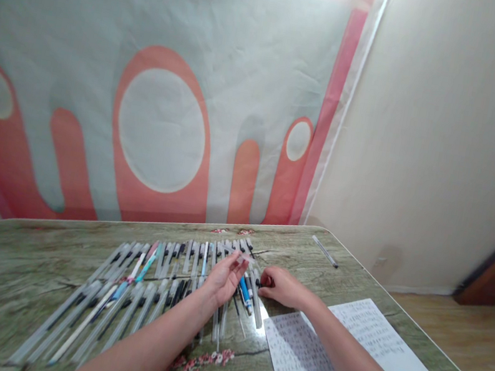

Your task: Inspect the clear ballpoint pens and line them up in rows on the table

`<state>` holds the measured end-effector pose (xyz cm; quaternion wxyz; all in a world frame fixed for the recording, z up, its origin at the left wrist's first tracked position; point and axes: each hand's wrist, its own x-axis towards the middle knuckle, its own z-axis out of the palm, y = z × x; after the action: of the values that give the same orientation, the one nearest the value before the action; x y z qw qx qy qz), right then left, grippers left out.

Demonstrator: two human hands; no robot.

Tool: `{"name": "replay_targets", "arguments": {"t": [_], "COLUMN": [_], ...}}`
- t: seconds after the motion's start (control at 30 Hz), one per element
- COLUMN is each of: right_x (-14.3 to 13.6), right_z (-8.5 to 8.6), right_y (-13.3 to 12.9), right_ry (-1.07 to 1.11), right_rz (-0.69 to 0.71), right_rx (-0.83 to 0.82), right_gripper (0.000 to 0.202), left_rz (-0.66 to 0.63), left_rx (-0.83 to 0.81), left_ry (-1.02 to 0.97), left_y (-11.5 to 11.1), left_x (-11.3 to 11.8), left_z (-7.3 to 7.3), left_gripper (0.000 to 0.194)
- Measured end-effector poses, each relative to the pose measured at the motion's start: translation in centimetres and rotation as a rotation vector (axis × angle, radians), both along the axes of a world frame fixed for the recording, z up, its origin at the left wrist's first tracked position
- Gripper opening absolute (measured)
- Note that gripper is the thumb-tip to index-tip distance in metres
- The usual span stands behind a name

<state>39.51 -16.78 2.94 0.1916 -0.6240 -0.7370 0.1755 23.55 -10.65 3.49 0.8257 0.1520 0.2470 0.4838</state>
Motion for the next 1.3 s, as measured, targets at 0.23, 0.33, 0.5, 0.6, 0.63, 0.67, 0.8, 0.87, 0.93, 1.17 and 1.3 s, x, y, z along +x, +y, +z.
{"name": "replay_targets", "arguments": {"t": [0.23,0.33,0.5,0.6,0.63,0.67,0.8,0.87,0.93,1.17,1.3], "right_x": [0.0,-0.4,-1.4,-1.7,-1.7,-1.7,-1.6,-1.6,-1.7,-1.8,-1.9], "right_z": [1.4,2.4,3.1,3.2,3.2,3.2,2.9,2.8,2.7,2.7,3.1], "right_y": [-0.2,-0.2,-0.2,-0.3,-0.3,-0.3,-0.2,-0.2,-0.2,-0.2,-0.3], "right_ry": [0.256,0.570,0.751,0.765,0.762,0.756,0.746,0.758,0.776,0.807,0.798], "right_rz": [-0.008,-0.015,0.003,0.016,0.020,0.024,0.031,0.034,0.036,0.026,0.021], "right_rx": [0.015,-0.003,0.035,0.048,0.055,0.060,0.048,0.038,0.034,0.033,0.036], "right_gripper": [0.021,0.023,0.024,0.031,0.033,0.034,0.033,0.034,0.035,0.032,0.028], "left_rz": [0.000,0.001,0.002,-0.002,-0.003,-0.002,0.010,0.017,0.018,0.001,-0.006], "left_rx": [0.022,0.035,0.037,0.046,0.052,0.057,0.059,0.062,0.065,0.076,0.104], "left_ry": [0.006,0.012,0.011,0.002,-0.002,-0.004,0.006,0.011,0.008,0.001,0.000], "left_y": [0.0,0.0,0.0,0.1,0.2,0.2,0.1,0.1,0.0,-0.1,-0.1], "left_x": [0.0,0.1,0.1,0.2,0.2,0.2,0.2,0.1,0.1,0.1,0.1], "left_z": [-0.2,-0.3,-0.4,-0.7,-0.7,-0.8,-0.7,-0.5,-0.5,-0.5,-0.5], "left_gripper": [0.006,0.005,0.005,0.006,0.006,0.006,0.005,0.005,0.005,0.005,0.006]}}
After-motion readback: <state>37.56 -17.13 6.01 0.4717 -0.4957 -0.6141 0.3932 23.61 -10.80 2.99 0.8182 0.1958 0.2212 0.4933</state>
